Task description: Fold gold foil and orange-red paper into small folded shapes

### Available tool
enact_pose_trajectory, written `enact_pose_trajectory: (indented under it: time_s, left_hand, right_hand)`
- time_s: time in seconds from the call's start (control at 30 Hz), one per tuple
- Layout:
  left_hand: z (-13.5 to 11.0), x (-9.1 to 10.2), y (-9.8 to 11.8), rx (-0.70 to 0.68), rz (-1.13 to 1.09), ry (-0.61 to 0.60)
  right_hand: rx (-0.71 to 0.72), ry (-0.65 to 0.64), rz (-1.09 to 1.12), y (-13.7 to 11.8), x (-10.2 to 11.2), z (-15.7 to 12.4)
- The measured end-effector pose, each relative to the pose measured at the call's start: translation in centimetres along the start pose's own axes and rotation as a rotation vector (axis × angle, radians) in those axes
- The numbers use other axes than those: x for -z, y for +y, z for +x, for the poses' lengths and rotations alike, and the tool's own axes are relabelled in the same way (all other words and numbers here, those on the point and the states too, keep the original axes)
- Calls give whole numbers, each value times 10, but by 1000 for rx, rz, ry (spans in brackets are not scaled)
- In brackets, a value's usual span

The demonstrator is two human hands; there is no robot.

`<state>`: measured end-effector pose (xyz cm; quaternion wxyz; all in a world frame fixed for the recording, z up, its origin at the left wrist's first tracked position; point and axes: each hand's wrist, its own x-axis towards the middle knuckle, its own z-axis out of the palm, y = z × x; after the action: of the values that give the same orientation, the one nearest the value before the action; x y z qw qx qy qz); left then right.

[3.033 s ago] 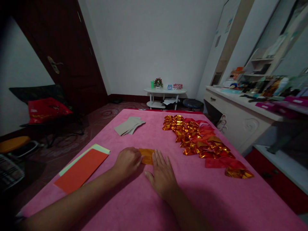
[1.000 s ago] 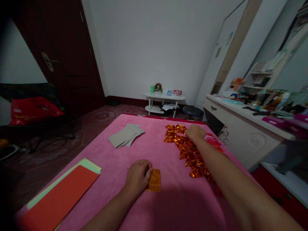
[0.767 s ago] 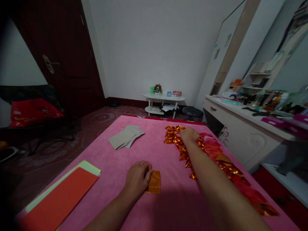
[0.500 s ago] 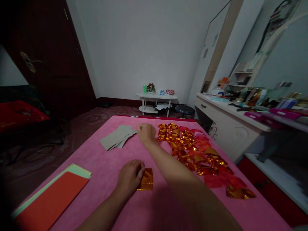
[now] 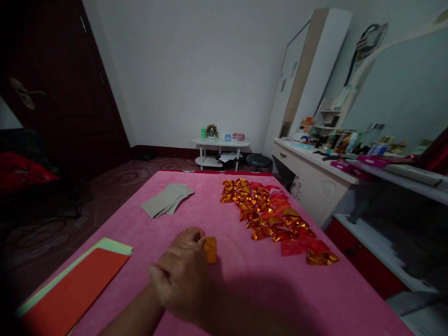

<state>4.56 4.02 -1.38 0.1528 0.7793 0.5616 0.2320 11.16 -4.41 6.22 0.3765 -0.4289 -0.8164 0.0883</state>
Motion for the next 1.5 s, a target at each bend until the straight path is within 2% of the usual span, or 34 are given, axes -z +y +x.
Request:
enact_pose_trajectory:
  time_s: [0.07,0.13,0.23,0.33,0.47,0.57,0.67,0.8,0.93,1.07,1.17,1.27,1.37,1.5]
  left_hand:
    - [-2,2,1,-7,-2,1]
    - [-5,4,4,-4,10,20]
    - [-7,3,6,-1,24,47]
    - [-7,4,2,-41,-17,38]
    - [-12,17,-10,-151,-47,-43]
    - [-22,26,-12,-194,83,-15]
    - [-35,20,-4,-311,137,65]
    - [-51,3,-5,-499,47,-47]
    - [-66,3,-30,-501,190,-24]
    - [-75,11,-46,-489,291,0]
    - [-77,9,-46,-509,317,23]
    - [-77,3,-47,-557,331,51]
    - [-76,3,-47,-539,331,39]
    - [-76,11,-41,-452,304,-21]
  right_hand:
    - [-153,42,-49,26,4,-23]
    - [-237,4,-124,45,3,-42]
    - [-345,-196,-216,60,1,-61]
    - [-340,-360,-240,64,3,-70]
    - [-287,-370,-262,67,8,-76]
    - [-282,-348,-283,69,7,-78]
    - [-277,-332,-300,70,1,-78]
    - [-271,-304,-305,75,-4,-81]
    - [-281,-319,-286,77,1,-83]
    - [-327,-325,-242,62,2,-71]
    - [-295,-257,-164,43,-15,-48]
    - [-332,-356,-8,37,-35,-27]
    - [-321,-383,8,51,-40,-23]
    - [-249,-431,-86,81,-17,-42]
